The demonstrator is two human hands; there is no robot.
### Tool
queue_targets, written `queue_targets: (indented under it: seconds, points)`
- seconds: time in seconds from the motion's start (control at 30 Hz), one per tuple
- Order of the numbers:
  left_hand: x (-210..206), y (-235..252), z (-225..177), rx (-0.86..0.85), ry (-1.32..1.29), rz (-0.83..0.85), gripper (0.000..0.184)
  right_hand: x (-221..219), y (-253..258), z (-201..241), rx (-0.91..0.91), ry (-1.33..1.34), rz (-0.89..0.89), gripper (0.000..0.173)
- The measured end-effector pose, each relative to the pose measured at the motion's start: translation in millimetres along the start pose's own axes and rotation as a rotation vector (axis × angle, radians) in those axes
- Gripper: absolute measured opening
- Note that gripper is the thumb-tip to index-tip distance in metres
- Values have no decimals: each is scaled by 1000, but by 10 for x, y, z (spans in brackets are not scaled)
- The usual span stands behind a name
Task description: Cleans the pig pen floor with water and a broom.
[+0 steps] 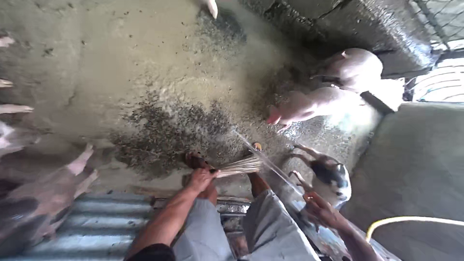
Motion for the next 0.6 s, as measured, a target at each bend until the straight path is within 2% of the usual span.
queue_targets:
  seconds: [0.03,0.07,0.1,0.13,0.2,0.23,0.27,0.33,0.43,0.5,0.57,0.6]
  points:
    - [161,64,391,140,-88,-106,42,38,88,10,34,-10,-21,33]
    - [336,61,903,264,-89,-257,46,72,152,17,58,-29,-21,35]
    - [483,-14,1514,359,-30,-418,41,63,170,17,75,-45,-5,37]
    - [711,-192,2050,420,57,-469,39,32,151,13,78,-53,10,37]
    - [1256,-584,2712,574,108,-528,85,-5,267,59,84,-38,41,37]
    - [1420,-738,2789,658,69,-540,101,-15,339,71,88,-31,54,36]
    - [1456,-911,2588,718,-1,-524,108,-39,322,48,76,-24,75,36]
    - [1253,-1109,1833,689,-177,-460,109,-68,300,57,77,-9,103,34]
    - [603,-910,501,463,-227,-212,91,12,264,20,80,3,118,32]
    - [215,-548,-230,294,-146,-19,82,113,232,-30,77,17,102,33]
    - [118,-96,-517,143,29,46,74,208,236,-40,100,30,86,31]
    - [231,75,-445,116,85,39,70,234,242,-51,112,30,91,29]
Point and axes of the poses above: each hand's wrist, its own y-axis towards the middle knuckle, its own x-axis out of the back of the hand, z = x × y, the point moved 4 cm from there along y, towards the middle knuckle, and after that the axes turned 3 degrees about -z, right-handed, at the moved point
